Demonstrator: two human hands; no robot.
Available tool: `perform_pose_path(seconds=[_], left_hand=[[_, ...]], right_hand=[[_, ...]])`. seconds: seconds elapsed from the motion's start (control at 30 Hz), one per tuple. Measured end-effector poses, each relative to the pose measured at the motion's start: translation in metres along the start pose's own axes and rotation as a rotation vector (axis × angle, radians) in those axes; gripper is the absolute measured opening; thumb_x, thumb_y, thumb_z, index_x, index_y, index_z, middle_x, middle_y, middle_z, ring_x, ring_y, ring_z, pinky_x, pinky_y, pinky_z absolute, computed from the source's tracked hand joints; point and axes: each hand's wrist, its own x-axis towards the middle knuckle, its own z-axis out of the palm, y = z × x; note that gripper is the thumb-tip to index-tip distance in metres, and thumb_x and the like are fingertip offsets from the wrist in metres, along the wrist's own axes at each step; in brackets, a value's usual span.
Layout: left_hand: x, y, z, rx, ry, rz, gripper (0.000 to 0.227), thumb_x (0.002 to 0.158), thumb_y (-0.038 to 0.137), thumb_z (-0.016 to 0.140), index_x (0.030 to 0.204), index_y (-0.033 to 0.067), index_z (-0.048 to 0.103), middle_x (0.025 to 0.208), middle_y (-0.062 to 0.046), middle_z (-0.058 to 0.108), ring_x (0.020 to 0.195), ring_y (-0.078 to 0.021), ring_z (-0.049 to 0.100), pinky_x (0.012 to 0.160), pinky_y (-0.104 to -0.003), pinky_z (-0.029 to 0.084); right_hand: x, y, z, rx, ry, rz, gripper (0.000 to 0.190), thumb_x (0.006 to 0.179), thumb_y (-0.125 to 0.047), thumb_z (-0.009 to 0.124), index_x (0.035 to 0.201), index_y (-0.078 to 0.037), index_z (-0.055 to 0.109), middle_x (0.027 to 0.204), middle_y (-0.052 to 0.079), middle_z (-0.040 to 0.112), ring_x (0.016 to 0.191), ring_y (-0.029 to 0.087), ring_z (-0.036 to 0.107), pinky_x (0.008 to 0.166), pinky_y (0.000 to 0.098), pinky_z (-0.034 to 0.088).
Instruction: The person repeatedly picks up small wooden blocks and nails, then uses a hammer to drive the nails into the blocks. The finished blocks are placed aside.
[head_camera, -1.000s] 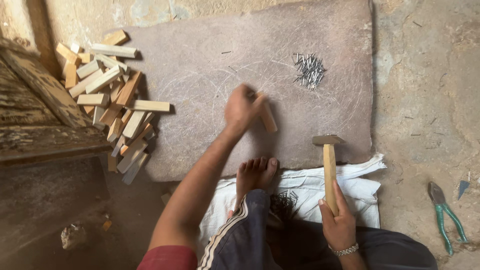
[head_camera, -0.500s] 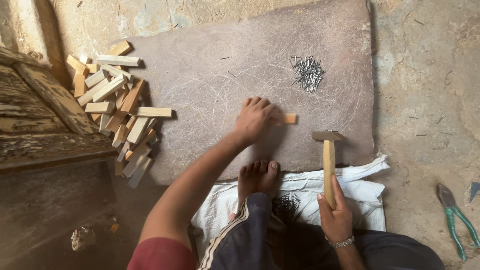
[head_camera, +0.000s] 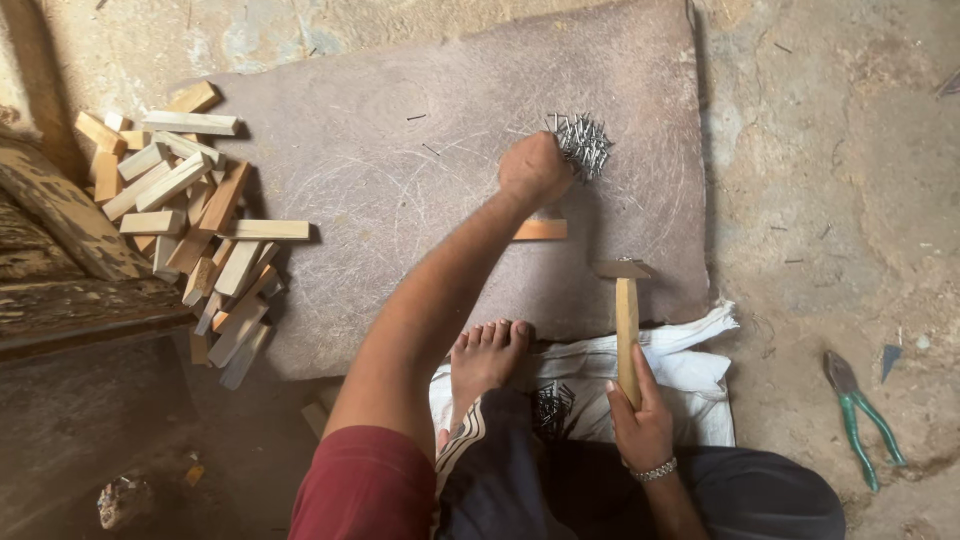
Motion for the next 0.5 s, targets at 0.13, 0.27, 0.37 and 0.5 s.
perform_pose_path(seconds=[0.13,0.27,0.37,0.5], left_hand=[[-0.003,-0.010,-0.012,-0.114,-0.146,0.032,0.030,0.091,0.034,0.069,0.090,0.0056,0.079,0.090,-0.016,0.075,0.079,-0.0299,0.071,0.082,-0.045,0.058],[-0.043,-0.036,-0.016,-0.497,-0.091,0.131,0.020,0.096,0.019,0.071,0.100,-0.0010,0.071,0.094,-0.013,0.072,0.084,-0.0221,0.069,0.080,-0.040,0.060],[-0.080,-0.060,-0.014,-0.910,-0.109,0.073,0.017,0.093,0.005,0.075,0.107,-0.0011,0.067,0.095,-0.008,0.072,0.087,-0.0161,0.070,0.085,-0.034,0.063],[-0.124,-0.073,-0.004,-1.025,-0.130,-0.065,0.028,0.090,0.003,0.070,0.118,0.0092,0.068,0.098,-0.008,0.074,0.084,-0.0152,0.070,0.079,-0.030,0.061]], right_hand=[[0.007,0.001,-0.002,-0.040,0.010,-0.079,0.074,0.091,-0.017,0.068,0.159,-0.014,0.039,0.092,0.010,0.071,0.061,0.009,0.060,0.051,0.0275,0.052],[-0.001,0.000,-0.001,-0.163,0.069,-0.344,0.068,0.095,-0.019,0.067,0.157,-0.006,0.042,0.127,0.023,0.069,0.097,0.021,0.073,0.077,0.0332,0.060],[-0.002,-0.011,0.011,-0.284,0.138,-0.380,0.064,0.094,-0.021,0.069,0.153,-0.007,0.048,0.132,0.025,0.067,0.115,0.029,0.072,0.091,0.0373,0.059],[0.008,-0.040,0.040,-0.315,0.163,-0.426,0.062,0.096,-0.022,0.067,0.152,-0.004,0.048,0.141,0.024,0.063,0.124,0.036,0.066,0.097,0.0406,0.055]])
